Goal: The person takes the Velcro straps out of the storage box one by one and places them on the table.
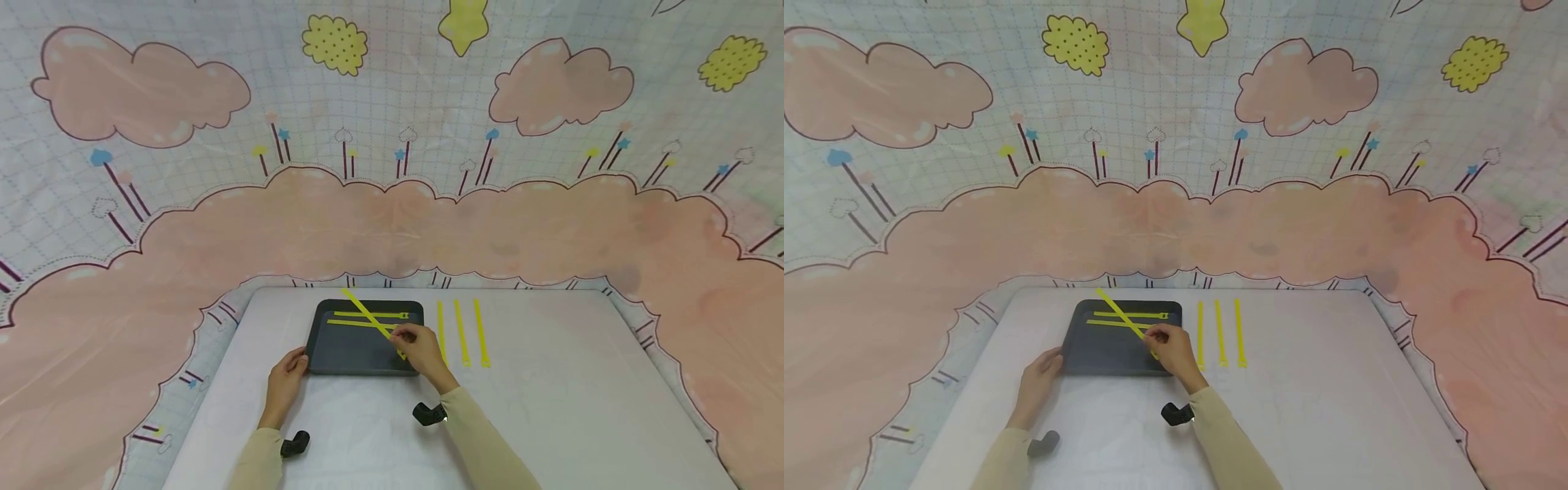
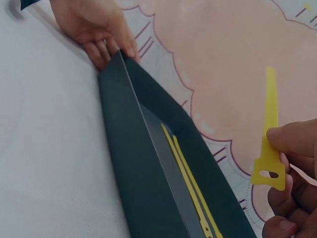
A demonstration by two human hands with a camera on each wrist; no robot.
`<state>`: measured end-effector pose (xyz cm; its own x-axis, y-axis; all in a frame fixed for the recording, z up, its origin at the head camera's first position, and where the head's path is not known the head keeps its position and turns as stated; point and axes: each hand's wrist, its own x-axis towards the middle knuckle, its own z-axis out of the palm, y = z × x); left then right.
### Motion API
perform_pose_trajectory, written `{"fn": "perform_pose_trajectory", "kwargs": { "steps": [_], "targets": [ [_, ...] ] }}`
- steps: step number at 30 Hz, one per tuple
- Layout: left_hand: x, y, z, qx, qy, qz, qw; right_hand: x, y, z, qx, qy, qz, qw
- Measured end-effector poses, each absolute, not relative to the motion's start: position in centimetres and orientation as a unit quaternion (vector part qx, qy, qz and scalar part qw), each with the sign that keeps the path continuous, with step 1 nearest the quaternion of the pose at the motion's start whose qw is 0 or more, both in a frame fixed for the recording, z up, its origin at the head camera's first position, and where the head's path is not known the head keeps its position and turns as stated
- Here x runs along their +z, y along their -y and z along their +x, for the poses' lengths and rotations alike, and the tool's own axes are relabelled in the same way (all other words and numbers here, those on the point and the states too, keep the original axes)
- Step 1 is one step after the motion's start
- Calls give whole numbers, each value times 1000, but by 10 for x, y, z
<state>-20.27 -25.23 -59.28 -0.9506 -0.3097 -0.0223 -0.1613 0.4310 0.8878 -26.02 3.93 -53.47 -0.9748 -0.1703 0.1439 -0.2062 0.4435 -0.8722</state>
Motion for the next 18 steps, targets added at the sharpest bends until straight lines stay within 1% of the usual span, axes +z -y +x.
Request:
{"fn": "perform_pose_trajectory", "kwargs": {
  "steps": [9,18],
  "targets": [
    [-594,252,-201,-512,844,142,72,-535,-56,-248,575,811,98,37],
    [-591,250,-202,-524,836,136,85,-533,-76,-242,585,806,68,65]
  ]
}}
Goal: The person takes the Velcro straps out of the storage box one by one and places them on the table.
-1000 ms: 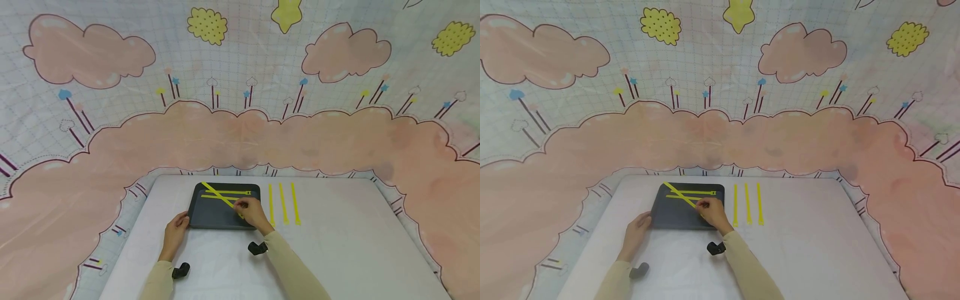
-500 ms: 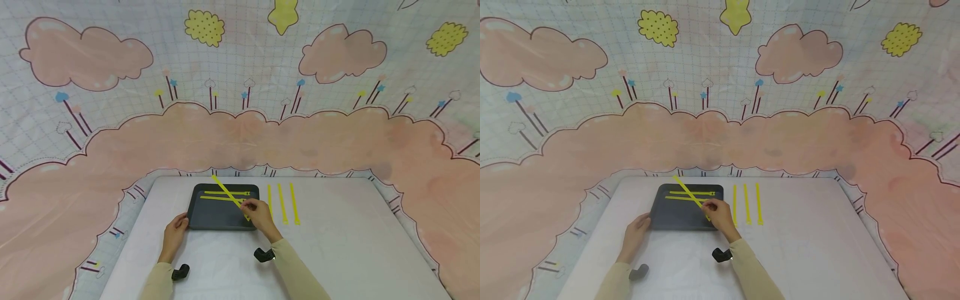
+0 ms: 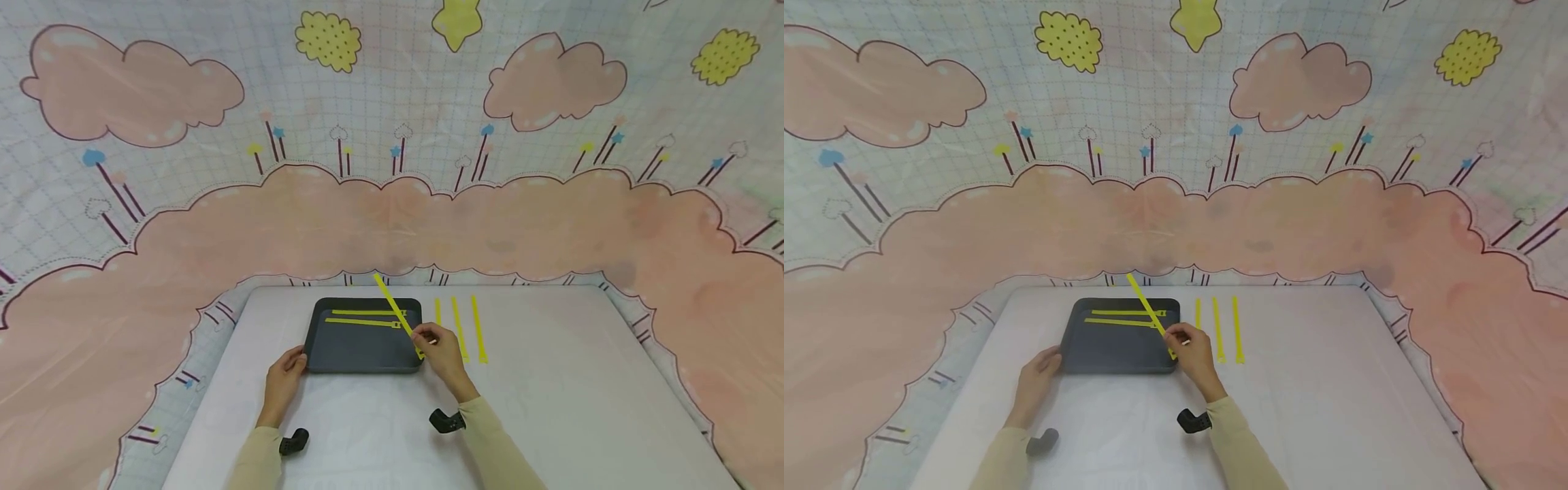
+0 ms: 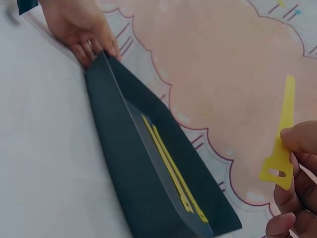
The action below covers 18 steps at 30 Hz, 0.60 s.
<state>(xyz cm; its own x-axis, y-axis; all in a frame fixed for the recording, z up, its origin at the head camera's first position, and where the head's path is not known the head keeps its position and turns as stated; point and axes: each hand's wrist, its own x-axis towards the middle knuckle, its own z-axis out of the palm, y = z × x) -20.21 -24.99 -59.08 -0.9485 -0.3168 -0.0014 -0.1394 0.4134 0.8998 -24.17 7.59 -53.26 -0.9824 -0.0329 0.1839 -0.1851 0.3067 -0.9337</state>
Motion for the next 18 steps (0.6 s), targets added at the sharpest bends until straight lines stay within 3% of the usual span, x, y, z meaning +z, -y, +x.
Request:
{"fn": "perform_pose_trajectory", "kwargs": {
  "steps": [18],
  "targets": [
    [-596,252,-205,-527,835,138,83,-544,-140,-243,600,796,-2,79]
  ]
}}
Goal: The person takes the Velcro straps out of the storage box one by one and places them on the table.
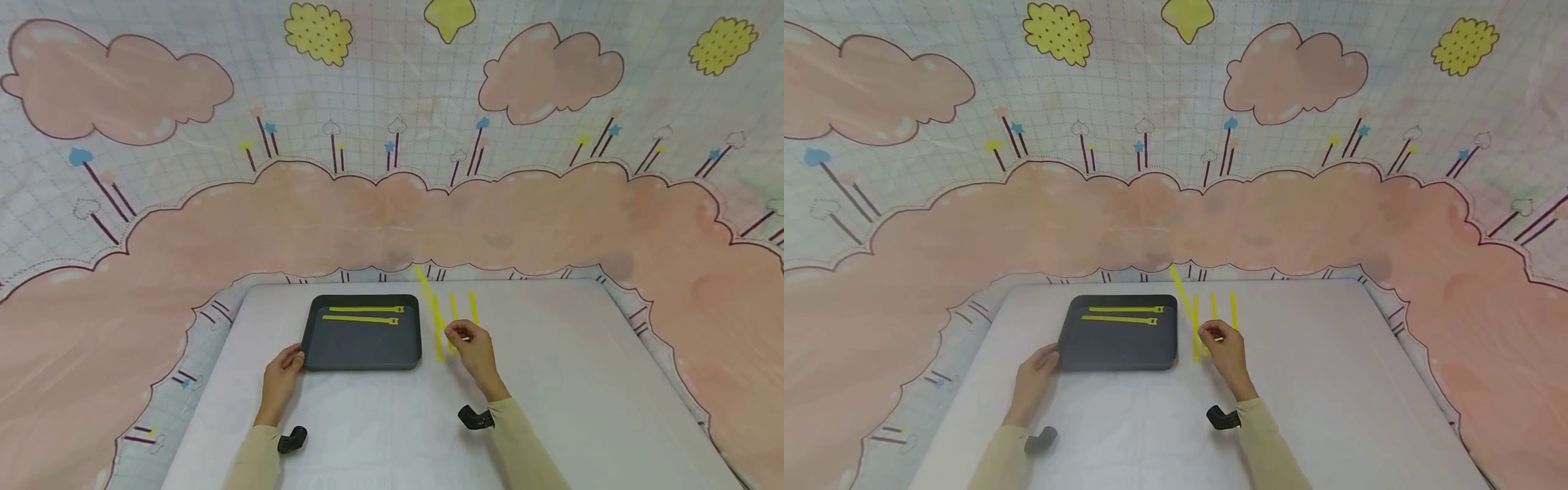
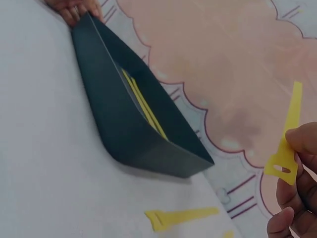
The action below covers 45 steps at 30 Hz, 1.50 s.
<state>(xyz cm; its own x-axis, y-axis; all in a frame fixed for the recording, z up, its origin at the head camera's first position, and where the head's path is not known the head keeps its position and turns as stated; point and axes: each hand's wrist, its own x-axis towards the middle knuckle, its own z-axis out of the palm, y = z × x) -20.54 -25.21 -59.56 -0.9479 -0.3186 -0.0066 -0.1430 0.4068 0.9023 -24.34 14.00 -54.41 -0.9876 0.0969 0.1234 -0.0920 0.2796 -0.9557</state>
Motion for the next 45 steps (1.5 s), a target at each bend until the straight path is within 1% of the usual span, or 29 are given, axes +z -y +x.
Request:
{"fn": "perform_pose_trajectory", "kwargs": {
  "steps": [14,24,30,35,39,45],
  "targets": [
    [-591,252,-203,-531,832,149,62,-551,-185,-242,585,800,-84,105],
    [-592,252,-205,-524,836,145,71,-557,-211,-243,565,808,-120,114],
    [-594,253,-205,-526,836,140,73,-564,-225,-248,552,818,-132,92],
    [-593,251,-206,-527,835,143,74,-572,-237,-255,520,838,-143,83],
    [-593,250,-205,-527,835,142,71,-575,-244,-259,502,849,-157,59],
    [-593,250,-204,-525,837,142,67,-575,-251,-265,498,855,-141,29]
  ]
}}
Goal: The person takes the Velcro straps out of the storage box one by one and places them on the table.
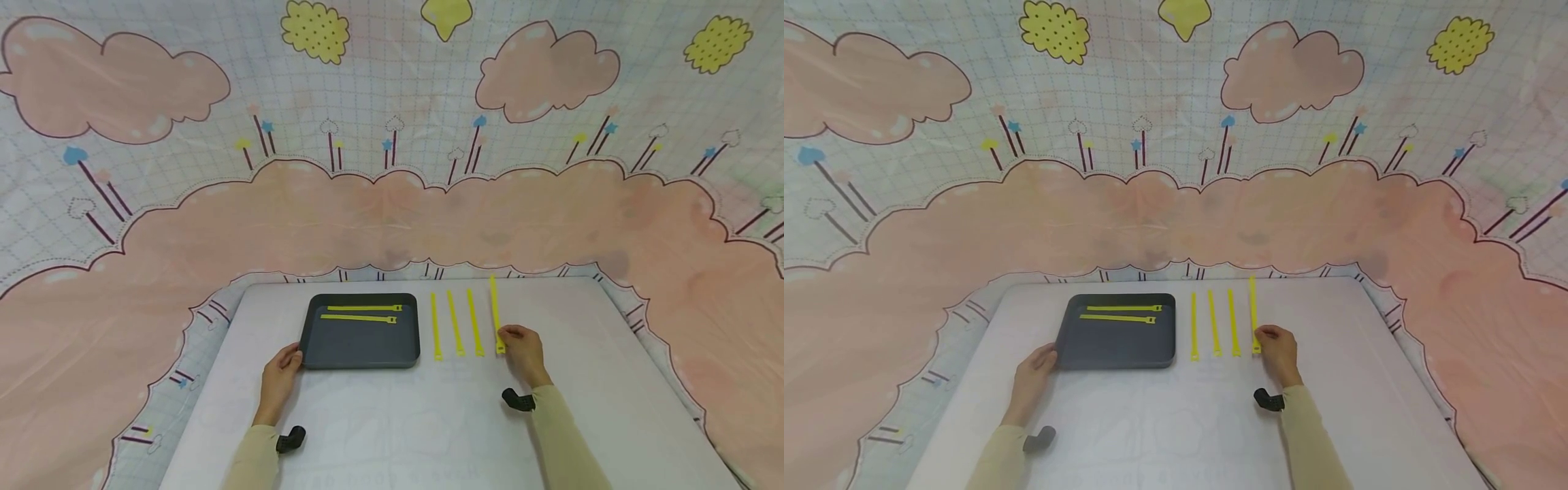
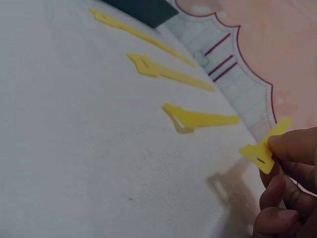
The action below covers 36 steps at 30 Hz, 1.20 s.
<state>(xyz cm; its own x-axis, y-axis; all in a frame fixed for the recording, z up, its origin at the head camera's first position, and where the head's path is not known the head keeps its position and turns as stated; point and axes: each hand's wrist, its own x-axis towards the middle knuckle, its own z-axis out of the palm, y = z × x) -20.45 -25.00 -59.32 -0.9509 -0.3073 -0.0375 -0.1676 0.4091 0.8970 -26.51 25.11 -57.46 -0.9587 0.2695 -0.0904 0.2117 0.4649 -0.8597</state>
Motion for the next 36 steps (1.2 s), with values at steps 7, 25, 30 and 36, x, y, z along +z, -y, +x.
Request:
{"fn": "perform_pose_trajectory", "kwargs": {
  "steps": [7,25,30,36],
  "targets": [
    [-589,249,-203,-522,839,145,58,-577,-253,-274,479,864,-154,-21],
    [-587,248,-201,-523,837,148,62,-577,-253,-282,459,871,-172,-33],
    [-586,247,-201,-522,837,147,66,-574,-253,-278,450,876,-170,-36],
    [-588,248,-201,-523,837,151,61,-573,-255,-274,447,880,-156,-32]
  ]
}}
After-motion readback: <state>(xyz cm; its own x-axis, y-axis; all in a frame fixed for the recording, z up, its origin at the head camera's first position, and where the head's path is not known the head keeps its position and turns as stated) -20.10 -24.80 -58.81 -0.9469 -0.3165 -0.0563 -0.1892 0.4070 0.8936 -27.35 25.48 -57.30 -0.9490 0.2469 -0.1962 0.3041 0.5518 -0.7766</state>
